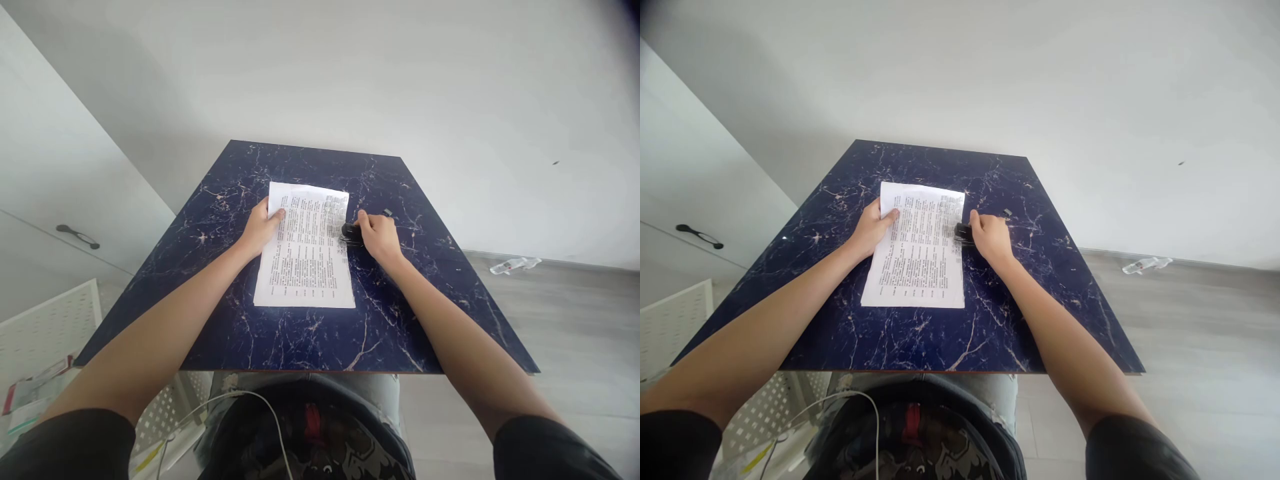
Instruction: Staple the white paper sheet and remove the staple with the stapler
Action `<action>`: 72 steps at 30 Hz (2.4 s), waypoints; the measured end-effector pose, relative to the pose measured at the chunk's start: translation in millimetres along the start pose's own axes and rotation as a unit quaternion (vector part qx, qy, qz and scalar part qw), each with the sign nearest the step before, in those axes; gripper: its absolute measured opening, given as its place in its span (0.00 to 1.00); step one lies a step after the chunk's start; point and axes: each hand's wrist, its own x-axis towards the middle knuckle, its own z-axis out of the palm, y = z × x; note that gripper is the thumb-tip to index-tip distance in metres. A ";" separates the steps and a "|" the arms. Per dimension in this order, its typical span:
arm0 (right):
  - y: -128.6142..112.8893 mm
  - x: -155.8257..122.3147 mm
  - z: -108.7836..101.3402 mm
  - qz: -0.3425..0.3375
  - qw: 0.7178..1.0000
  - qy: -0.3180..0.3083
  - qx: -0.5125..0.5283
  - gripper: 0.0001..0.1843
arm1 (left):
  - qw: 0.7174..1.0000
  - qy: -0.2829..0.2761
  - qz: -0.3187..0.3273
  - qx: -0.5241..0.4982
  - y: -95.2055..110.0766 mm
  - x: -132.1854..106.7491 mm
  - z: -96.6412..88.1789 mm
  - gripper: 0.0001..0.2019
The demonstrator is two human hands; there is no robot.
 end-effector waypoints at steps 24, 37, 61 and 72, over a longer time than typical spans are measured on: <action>0.3 -0.7 2.1 -0.032 0.994 -0.036 -0.103 0.32 | 0.999 0.031 0.008 -0.029 -13.8 8.3 -8.4 0.13; -11.6 -4.2 -1.0 -0.052 0.980 -0.056 -0.184 0.32 | 0.999 0.031 0.010 -0.020 -11.4 7.8 -6.4 0.12; -16.5 -5.1 -0.6 -0.048 0.972 -0.077 -0.217 0.32 | 0.999 0.033 0.004 -0.013 -7.1 6.9 -5.5 0.12; -19.9 -9.1 5.5 -0.112 0.954 -0.080 -0.266 0.33 | 0.999 0.035 -0.003 -0.009 -6.5 6.9 -3.7 0.11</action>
